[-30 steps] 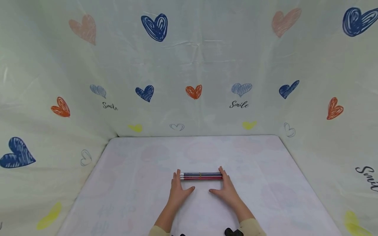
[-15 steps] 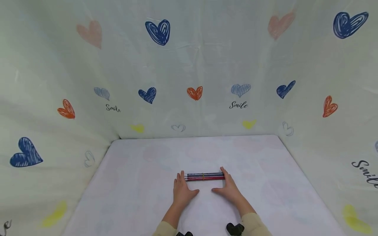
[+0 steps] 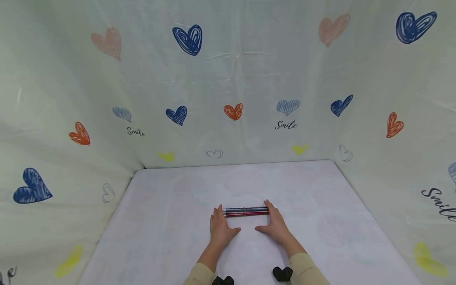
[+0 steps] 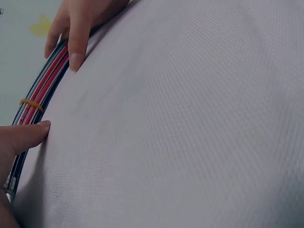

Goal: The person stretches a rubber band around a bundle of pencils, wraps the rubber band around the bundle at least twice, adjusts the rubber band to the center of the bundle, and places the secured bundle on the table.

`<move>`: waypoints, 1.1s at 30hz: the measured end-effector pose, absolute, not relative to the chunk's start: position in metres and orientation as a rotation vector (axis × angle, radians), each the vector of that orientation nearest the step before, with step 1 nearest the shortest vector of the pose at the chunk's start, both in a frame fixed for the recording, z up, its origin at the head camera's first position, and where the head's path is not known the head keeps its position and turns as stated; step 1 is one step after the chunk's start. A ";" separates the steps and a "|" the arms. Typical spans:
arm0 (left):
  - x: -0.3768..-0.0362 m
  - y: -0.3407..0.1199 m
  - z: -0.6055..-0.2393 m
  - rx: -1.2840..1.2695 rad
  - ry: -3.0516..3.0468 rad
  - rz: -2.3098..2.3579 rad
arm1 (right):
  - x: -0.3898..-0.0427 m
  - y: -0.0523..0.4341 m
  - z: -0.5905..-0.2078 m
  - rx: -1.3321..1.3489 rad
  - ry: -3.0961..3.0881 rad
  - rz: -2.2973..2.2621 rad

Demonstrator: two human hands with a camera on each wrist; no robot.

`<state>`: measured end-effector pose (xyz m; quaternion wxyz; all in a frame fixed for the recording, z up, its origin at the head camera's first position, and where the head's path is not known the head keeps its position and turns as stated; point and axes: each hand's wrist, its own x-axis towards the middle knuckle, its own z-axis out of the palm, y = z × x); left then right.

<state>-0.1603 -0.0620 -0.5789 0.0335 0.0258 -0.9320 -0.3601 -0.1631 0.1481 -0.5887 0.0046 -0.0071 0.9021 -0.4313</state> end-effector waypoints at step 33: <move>-0.164 -0.080 -0.588 -0.066 -2.928 -1.064 | -0.163 0.159 -0.588 -0.088 2.721 -1.321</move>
